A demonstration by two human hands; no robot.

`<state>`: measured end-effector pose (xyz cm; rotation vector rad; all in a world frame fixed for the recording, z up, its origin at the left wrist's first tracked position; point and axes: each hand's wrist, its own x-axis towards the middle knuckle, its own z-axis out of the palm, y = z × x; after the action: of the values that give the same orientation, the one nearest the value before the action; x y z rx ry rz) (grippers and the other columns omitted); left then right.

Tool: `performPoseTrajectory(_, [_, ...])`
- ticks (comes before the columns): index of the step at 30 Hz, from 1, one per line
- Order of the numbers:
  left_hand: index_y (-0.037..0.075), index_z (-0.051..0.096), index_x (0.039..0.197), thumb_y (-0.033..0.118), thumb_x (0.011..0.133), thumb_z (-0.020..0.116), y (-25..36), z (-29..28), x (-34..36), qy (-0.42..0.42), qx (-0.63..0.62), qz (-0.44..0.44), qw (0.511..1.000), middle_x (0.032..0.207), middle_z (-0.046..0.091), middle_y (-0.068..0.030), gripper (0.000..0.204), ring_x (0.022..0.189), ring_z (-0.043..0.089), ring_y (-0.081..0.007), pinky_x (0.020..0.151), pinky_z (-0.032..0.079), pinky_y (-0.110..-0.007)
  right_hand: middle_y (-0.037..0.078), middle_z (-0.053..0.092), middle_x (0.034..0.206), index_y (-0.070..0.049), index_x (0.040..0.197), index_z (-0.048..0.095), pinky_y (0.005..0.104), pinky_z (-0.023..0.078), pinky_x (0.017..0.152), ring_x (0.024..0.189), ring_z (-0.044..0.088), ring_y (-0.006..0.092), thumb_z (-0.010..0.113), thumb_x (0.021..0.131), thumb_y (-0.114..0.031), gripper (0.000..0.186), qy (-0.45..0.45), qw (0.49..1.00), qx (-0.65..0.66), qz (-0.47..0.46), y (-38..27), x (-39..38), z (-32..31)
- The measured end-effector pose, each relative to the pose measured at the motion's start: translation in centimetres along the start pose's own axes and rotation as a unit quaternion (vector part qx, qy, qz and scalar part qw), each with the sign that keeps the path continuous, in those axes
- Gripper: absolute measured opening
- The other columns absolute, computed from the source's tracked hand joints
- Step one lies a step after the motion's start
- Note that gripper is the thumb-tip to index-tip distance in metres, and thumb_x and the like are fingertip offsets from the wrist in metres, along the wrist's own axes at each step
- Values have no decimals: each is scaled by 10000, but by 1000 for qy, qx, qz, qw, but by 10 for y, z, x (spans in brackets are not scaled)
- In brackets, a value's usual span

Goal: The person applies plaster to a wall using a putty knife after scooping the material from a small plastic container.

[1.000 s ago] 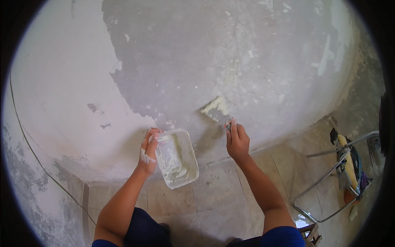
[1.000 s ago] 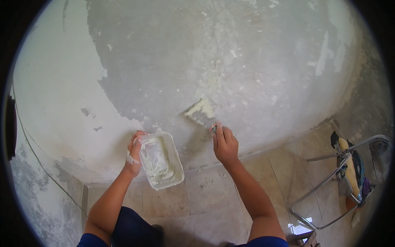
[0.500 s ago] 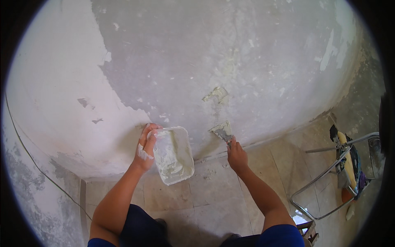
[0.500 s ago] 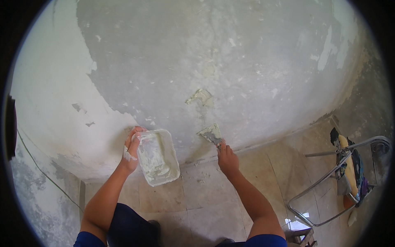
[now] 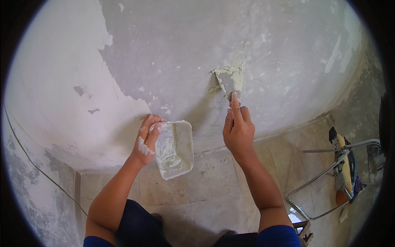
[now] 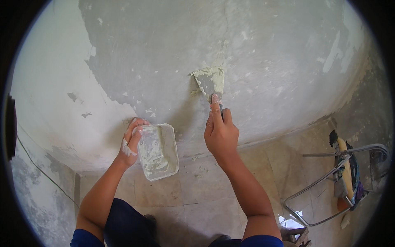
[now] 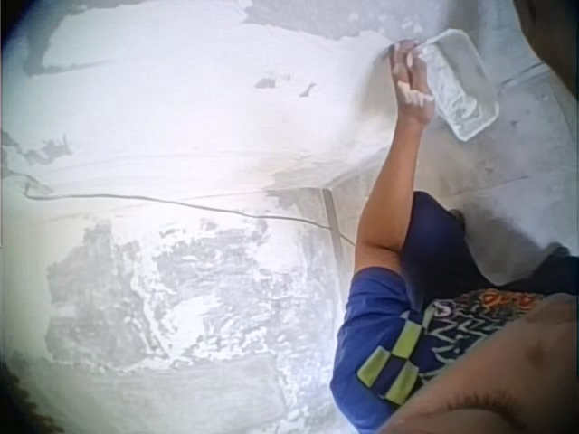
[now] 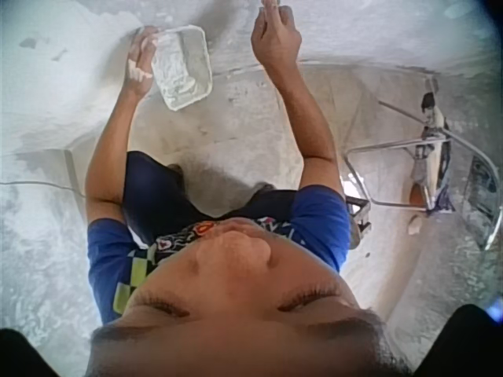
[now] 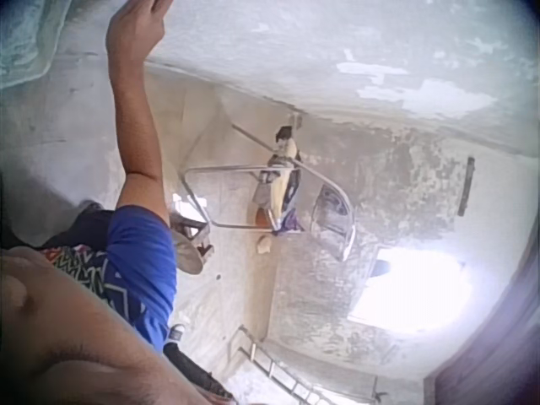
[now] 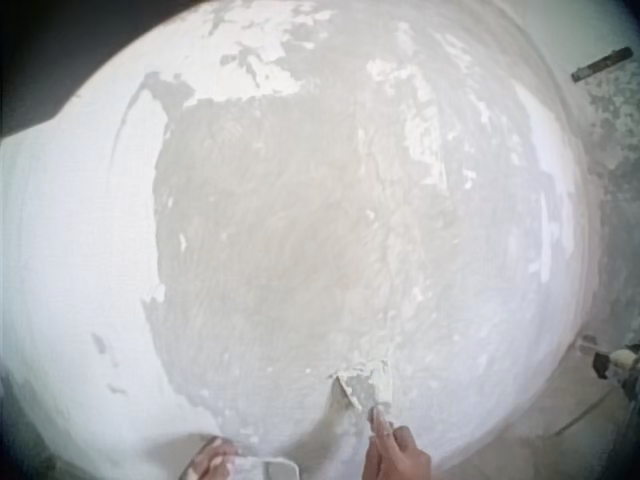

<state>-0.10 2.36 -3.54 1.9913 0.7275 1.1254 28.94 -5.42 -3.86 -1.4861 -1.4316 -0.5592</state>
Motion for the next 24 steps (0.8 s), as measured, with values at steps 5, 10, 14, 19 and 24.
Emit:
performPoseTrajectory(5, [-22, 612, 1162, 257, 1082, 493, 14, -4, 0, 3, 11, -15, 1000, 1145, 567, -111, 313, 1068, 561, -230, 991, 435, -336, 149, 600, 862, -60, 1577, 489, 429, 502, 522, 625, 608, 319, 619, 1011, -54, 580, -125, 990, -50, 39, 1, -53, 0])
performPoseTrajectory(10, [-19, 616, 1166, 252, 1077, 489, -2, -5, 0, 15, 27, 24, 999, 1146, 570, -113, 312, 1057, 558, -225, 968, 440, -333, 164, 621, 900, -50, 1559, 498, 449, 532, 564, 666, 634, 336, 619, 1008, -54, 564, -249, 965, -48, 61, 6, -101, -10])
performPoseTrajectory(14, [-21, 613, 1175, 264, 1078, 489, 11, -2, 0, 10, 42, 16, 999, 1146, 571, -109, 325, 1056, 557, -222, 963, 439, -332, 164, 648, 960, -34, 1545, 504, 436, 544, 613, 712, 650, 330, 614, 1009, -43, 547, -202, 978, 34, 40, 19, -108, -23])
performPoseTrajectory(19, [-15, 611, 1179, 283, 1074, 498, 14, -4, -1, 16, 17, 28, 999, 1147, 570, -105, 335, 1053, 552, -219, 962, 440, -333, 152, 650, 948, 4, 1560, 473, 393, 531, 601, 724, 647, 310, 632, 1008, -46, 577, -73, 992, 69, -78, 26, -64, -9])
performPoseTrajectory(24, [-15, 604, 1172, 281, 1074, 490, 17, 1, 0, 32, 0, 13, 999, 1141, 565, -102, 332, 1050, 549, -216, 962, 435, -330, 173, 653, 926, 36, 1570, 438, 393, 536, 530, 665, 662, 323, 650, 1005, -55, 610, -19, 998, -52, -25, 36, -46, 60])
